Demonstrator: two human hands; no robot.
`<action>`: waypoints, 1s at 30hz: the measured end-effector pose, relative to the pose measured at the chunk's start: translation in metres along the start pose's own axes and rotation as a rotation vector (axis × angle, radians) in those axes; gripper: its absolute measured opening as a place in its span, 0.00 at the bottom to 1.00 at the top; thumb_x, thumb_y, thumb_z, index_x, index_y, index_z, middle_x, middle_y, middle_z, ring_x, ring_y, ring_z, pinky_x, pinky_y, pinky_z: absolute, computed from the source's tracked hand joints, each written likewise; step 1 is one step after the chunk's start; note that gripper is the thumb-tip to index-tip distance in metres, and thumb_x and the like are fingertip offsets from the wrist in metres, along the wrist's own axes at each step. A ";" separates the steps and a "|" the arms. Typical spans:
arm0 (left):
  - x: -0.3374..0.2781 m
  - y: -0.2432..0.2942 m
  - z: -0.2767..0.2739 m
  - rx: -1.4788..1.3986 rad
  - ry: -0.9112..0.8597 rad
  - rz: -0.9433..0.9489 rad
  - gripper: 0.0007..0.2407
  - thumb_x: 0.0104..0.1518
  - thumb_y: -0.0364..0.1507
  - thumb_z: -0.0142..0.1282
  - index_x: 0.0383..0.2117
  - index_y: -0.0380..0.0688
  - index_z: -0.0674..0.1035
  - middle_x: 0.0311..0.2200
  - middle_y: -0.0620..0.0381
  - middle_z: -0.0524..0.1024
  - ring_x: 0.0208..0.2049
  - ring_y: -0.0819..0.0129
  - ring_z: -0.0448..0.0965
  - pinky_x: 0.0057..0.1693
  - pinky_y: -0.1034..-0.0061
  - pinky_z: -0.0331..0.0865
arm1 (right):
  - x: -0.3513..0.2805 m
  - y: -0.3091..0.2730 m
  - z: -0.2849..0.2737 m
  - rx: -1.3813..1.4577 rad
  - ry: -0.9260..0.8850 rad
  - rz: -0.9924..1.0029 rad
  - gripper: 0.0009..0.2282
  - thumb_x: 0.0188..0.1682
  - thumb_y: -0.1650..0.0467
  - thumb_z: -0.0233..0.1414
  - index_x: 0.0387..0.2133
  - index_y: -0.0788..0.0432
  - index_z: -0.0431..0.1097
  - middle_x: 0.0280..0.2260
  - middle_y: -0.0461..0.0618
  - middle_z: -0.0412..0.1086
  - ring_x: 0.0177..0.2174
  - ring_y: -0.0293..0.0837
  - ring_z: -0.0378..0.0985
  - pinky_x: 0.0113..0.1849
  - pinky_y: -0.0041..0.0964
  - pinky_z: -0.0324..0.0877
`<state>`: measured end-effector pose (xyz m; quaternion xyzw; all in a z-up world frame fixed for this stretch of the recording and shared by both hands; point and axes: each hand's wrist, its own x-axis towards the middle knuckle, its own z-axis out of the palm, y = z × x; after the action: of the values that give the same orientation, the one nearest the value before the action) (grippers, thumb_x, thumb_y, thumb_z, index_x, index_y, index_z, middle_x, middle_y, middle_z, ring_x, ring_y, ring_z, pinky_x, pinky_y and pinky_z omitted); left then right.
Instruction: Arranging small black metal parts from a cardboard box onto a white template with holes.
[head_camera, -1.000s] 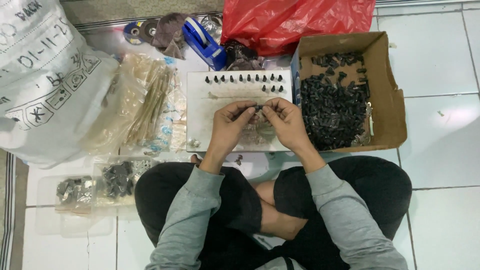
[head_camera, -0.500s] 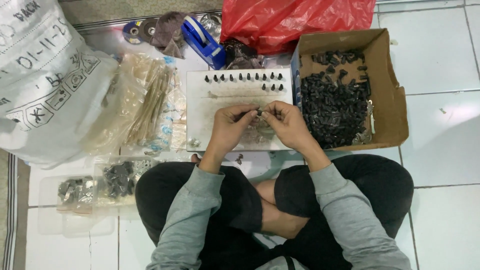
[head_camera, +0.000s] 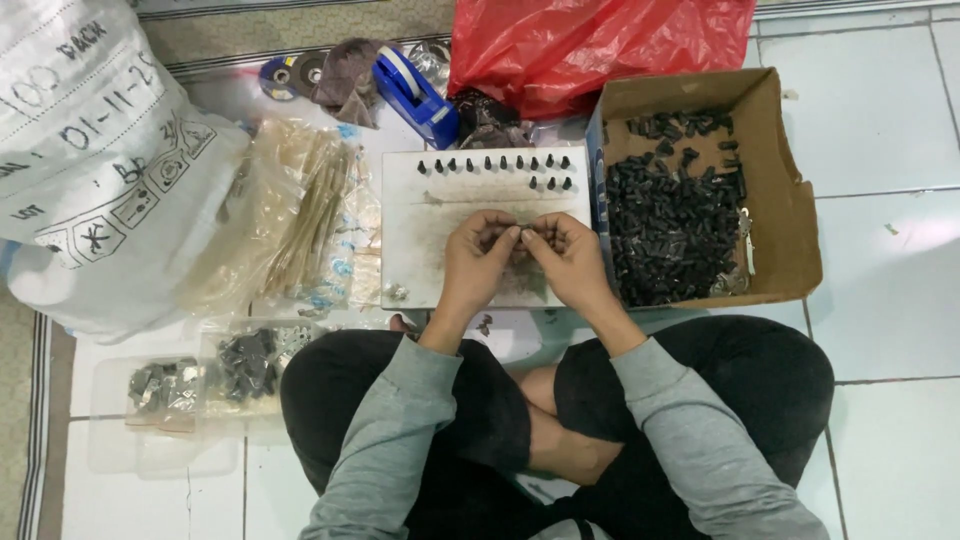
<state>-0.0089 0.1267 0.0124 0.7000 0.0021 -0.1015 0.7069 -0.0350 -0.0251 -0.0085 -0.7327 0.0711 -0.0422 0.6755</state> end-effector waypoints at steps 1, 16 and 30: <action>-0.003 0.010 0.001 -0.002 0.000 0.000 0.08 0.62 0.22 0.56 0.44 0.33 0.80 0.34 0.39 0.82 0.37 0.57 0.84 0.42 0.65 0.79 | 0.001 -0.001 -0.001 -0.002 0.000 0.000 0.05 0.53 0.75 0.57 0.37 0.67 0.73 0.25 0.52 0.72 0.28 0.39 0.77 0.29 0.33 0.73; 0.021 0.000 0.000 0.607 0.015 0.420 0.07 0.58 0.21 0.59 0.41 0.38 0.82 0.34 0.50 0.76 0.41 0.54 0.79 0.49 0.66 0.74 | 0.011 0.012 0.003 -0.048 0.052 -0.025 0.04 0.52 0.75 0.56 0.37 0.66 0.74 0.23 0.50 0.71 0.23 0.37 0.74 0.27 0.31 0.70; 0.063 -0.008 0.007 0.633 0.100 0.439 0.07 0.55 0.21 0.62 0.39 0.36 0.84 0.31 0.45 0.78 0.37 0.49 0.79 0.45 0.63 0.71 | 0.022 0.021 0.002 -0.186 -0.154 0.145 0.28 0.47 0.77 0.46 0.65 0.64 0.59 0.24 0.53 0.73 0.24 0.43 0.73 0.29 0.34 0.68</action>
<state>0.0509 0.1107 -0.0041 0.8715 -0.1447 0.0905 0.4596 -0.0140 -0.0280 -0.0304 -0.7862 0.0754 0.0696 0.6095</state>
